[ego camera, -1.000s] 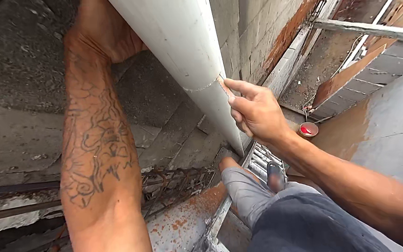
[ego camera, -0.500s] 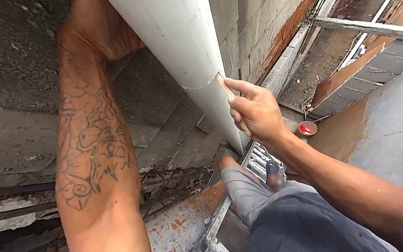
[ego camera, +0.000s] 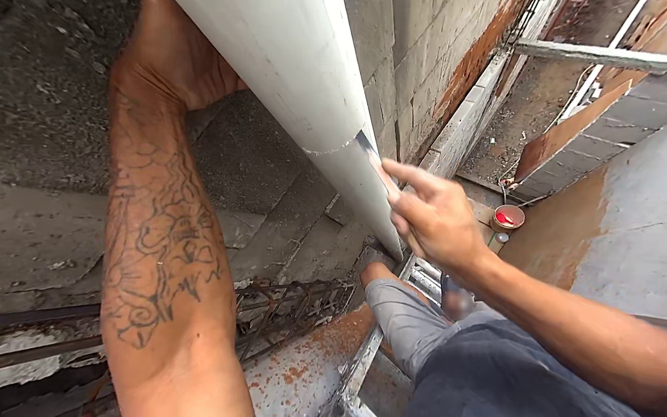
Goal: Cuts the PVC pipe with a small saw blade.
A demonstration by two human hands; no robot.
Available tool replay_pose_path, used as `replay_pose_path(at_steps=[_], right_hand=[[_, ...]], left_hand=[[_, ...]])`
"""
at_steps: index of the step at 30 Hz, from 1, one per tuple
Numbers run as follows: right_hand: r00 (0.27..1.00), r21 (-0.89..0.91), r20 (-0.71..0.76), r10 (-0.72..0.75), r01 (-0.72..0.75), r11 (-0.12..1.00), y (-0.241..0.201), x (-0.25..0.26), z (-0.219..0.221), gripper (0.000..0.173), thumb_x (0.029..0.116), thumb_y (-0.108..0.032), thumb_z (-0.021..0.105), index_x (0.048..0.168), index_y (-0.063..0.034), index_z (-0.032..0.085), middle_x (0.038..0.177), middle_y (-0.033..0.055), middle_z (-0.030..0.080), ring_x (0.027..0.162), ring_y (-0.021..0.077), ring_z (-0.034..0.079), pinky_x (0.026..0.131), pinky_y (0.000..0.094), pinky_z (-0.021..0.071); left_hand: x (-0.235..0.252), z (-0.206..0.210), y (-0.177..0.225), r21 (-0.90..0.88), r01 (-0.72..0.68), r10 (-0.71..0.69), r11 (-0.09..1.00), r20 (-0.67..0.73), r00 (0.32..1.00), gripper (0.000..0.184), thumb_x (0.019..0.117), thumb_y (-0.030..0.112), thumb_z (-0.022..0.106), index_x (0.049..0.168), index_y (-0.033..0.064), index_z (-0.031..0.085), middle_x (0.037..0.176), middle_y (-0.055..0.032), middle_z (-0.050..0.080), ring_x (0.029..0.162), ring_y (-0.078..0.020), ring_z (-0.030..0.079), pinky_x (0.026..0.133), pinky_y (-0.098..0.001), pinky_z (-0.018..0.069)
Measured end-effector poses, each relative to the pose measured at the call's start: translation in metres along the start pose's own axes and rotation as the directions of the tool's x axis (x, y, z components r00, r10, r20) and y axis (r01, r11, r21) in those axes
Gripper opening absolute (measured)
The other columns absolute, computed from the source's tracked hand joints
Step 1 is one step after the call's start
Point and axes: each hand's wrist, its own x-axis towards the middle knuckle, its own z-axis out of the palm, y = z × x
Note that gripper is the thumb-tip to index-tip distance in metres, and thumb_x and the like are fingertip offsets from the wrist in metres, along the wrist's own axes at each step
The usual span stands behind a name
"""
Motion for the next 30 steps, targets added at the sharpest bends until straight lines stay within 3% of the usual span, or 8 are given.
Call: replay_pose_path(at_steps=[2, 6, 10, 14, 18, 22, 27, 30], right_hand=[[1.0, 0.046, -0.006, -0.009, 0.009, 0.999, -0.003, 0.019, 0.01, 0.047, 0.104, -0.006, 0.047, 0.151, -0.0042, 0.049, 0.054, 0.0013, 0.048, 0.035, 0.006, 0.037, 0.031, 0.0213, 0.0327], [1.0, 0.018, 0.012, 0.029, -0.029, 0.999, 0.0, -0.009, 0.001, 0.05, 0.104, -0.013, 0.047, 0.154, -0.0163, 0.049, 0.056, 0.0014, 0.048, 0.036, 0.0076, 0.039, 0.034, 0.0229, 0.0374], [1.0, 0.037, 0.001, -0.02, 0.02, 0.999, 0.0, 0.016, 0.009, 0.047, 0.1038, -0.006, 0.047, 0.15, -0.0032, 0.048, 0.055, -0.0003, 0.05, 0.036, 0.0051, 0.04, 0.033, 0.0208, 0.0359], [1.0, 0.04, 0.026, 0.005, -0.006, 0.999, 0.002, -0.008, 0.004, 0.051, 0.1046, -0.013, 0.046, 0.155, -0.0168, 0.047, 0.057, 0.0012, 0.048, 0.036, 0.0072, 0.039, 0.033, 0.0224, 0.0373], [0.999, 0.056, 0.009, -0.033, 0.033, 0.998, 0.005, 0.009, 0.009, 0.048, 0.1036, -0.006, 0.046, 0.151, -0.0039, 0.047, 0.058, -0.001, 0.051, 0.038, 0.0042, 0.041, 0.034, 0.02, 0.0375], [0.999, 0.023, 0.035, 0.006, -0.007, 1.0, 0.002, -0.005, 0.005, 0.051, 0.1047, -0.013, 0.046, 0.155, -0.0168, 0.047, 0.057, 0.002, 0.049, 0.036, 0.0084, 0.04, 0.032, 0.0237, 0.0378], [1.0, 0.071, 0.004, 0.005, -0.005, 0.997, -0.001, 0.007, 0.003, 0.047, 0.1032, -0.004, 0.048, 0.151, -0.004, 0.049, 0.055, 0.0003, 0.051, 0.036, 0.0045, 0.04, 0.032, 0.0195, 0.0353], [0.999, 0.113, 0.023, 0.031, -0.033, 0.993, -0.002, 0.007, 0.003, 0.048, 0.1062, -0.008, 0.046, 0.154, -0.0104, 0.047, 0.055, 0.0032, 0.047, 0.035, 0.007, 0.036, 0.032, 0.0208, 0.0334]], left_hand=[[0.001, 0.004, -0.001, 0.004, 0.018, -0.018, 1.0, -0.031, 0.999, 0.059, 0.1093, 0.042, 0.007, 0.1, 0.0221, 0.062, 0.092, 0.0027, 0.074, 0.085, -0.0104, 0.073, 0.072, -0.029, 0.0621], [-0.003, 0.003, -0.002, -0.024, 0.015, -0.016, 1.0, -0.041, 0.999, 0.065, 0.1075, 0.041, -0.002, 0.103, 0.0229, 0.061, 0.095, 0.0032, 0.073, 0.089, -0.0103, 0.072, 0.076, -0.0299, 0.0615], [-0.003, 0.006, 0.0, 0.01, 0.021, -0.021, 1.0, -0.031, 0.999, 0.059, 0.1093, 0.04, 0.005, 0.098, 0.0224, 0.061, 0.087, 0.005, 0.073, 0.08, -0.0069, 0.072, 0.069, -0.0252, 0.0617], [-0.003, 0.002, -0.001, -0.016, 0.002, -0.002, 1.0, -0.009, 1.0, 0.067, 0.1074, 0.044, -0.002, 0.101, 0.0227, 0.061, 0.09, 0.0035, 0.074, 0.083, -0.0088, 0.072, 0.072, -0.0274, 0.0618], [-0.002, 0.005, -0.001, 0.04, 0.006, -0.005, 0.999, -0.013, 1.0, 0.05, 0.1105, 0.03, 0.014, 0.096, 0.0216, 0.061, 0.086, 0.0053, 0.073, 0.08, -0.006, 0.072, 0.07, -0.0241, 0.0616], [-0.001, 0.0, 0.0, -0.019, -0.007, 0.008, 1.0, 0.029, 1.0, 0.064, 0.1079, 0.044, 0.002, 0.104, 0.0223, 0.062, 0.096, 0.0017, 0.074, 0.09, -0.0121, 0.073, 0.077, -0.0321, 0.0625], [0.001, 0.003, -0.001, 0.005, 0.015, -0.015, 1.0, -0.014, 1.0, 0.058, 0.1097, 0.04, 0.007, 0.099, 0.0217, 0.062, 0.09, 0.0033, 0.074, 0.083, -0.0089, 0.073, 0.071, -0.0271, 0.0621], [-0.003, 0.002, 0.0, -0.008, -0.003, 0.003, 1.0, -0.014, 1.0, 0.064, 0.1073, 0.04, -0.001, 0.101, 0.0231, 0.061, 0.092, 0.0032, 0.074, 0.085, -0.0095, 0.071, 0.074, -0.0286, 0.061]])
